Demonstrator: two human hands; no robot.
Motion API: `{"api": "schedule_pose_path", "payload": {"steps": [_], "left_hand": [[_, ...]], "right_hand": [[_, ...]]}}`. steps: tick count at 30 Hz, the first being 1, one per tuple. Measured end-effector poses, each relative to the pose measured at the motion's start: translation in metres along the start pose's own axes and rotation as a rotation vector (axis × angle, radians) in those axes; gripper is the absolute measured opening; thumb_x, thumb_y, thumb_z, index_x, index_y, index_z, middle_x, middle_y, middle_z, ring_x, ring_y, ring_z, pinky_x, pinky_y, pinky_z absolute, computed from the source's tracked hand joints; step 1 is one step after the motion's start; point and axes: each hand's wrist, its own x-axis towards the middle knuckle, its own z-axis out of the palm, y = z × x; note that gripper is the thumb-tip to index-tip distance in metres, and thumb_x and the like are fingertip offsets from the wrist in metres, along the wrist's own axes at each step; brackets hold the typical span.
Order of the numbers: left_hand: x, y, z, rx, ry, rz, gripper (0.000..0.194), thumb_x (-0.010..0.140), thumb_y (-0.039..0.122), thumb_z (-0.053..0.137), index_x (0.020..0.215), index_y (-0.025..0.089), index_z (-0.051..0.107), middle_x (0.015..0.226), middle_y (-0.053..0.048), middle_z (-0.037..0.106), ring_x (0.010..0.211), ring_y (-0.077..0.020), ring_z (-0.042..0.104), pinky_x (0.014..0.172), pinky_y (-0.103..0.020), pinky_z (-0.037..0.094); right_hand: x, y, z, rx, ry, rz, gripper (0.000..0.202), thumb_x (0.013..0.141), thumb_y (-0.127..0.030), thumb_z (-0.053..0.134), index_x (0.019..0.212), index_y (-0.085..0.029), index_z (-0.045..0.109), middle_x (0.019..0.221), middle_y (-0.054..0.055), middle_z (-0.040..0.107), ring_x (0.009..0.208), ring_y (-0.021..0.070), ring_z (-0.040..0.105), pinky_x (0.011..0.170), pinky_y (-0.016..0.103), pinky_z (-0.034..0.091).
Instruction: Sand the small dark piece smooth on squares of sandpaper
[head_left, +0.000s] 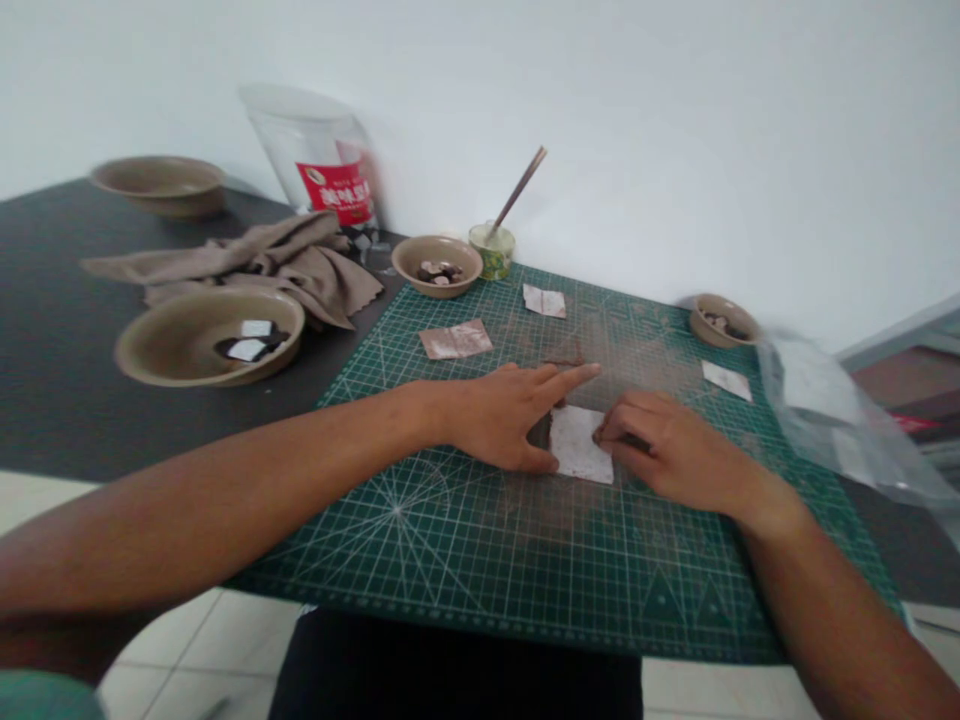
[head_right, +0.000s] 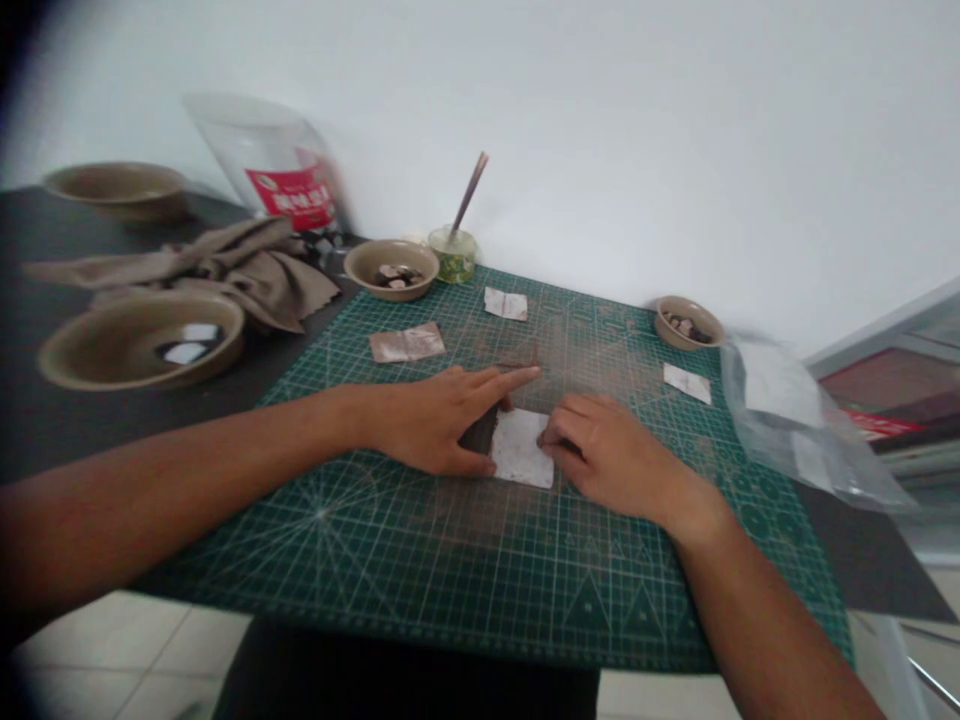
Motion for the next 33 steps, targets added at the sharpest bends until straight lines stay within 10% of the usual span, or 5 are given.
{"api": "schedule_pose_path", "payload": {"steps": [33], "left_hand": [[0.0, 0.0, 0.001, 0.035, -0.001, -0.021, 0.107, 0.085, 0.051, 0.062, 0.16, 0.026, -0.01, 0.163, -0.017, 0.025, 0.14, -0.0348, 0.042, 0.111, -0.047, 0.032]], "right_hand": [[0.015, 0.0, 0.007, -0.036, 0.114, 0.113, 0.01, 0.096, -0.023, 0.059, 0.089, -0.018, 0.063, 0.091, 0.006, 0.065, 0.087, 0.0211, 0.06, 0.08, 0.036, 0.045]]}}
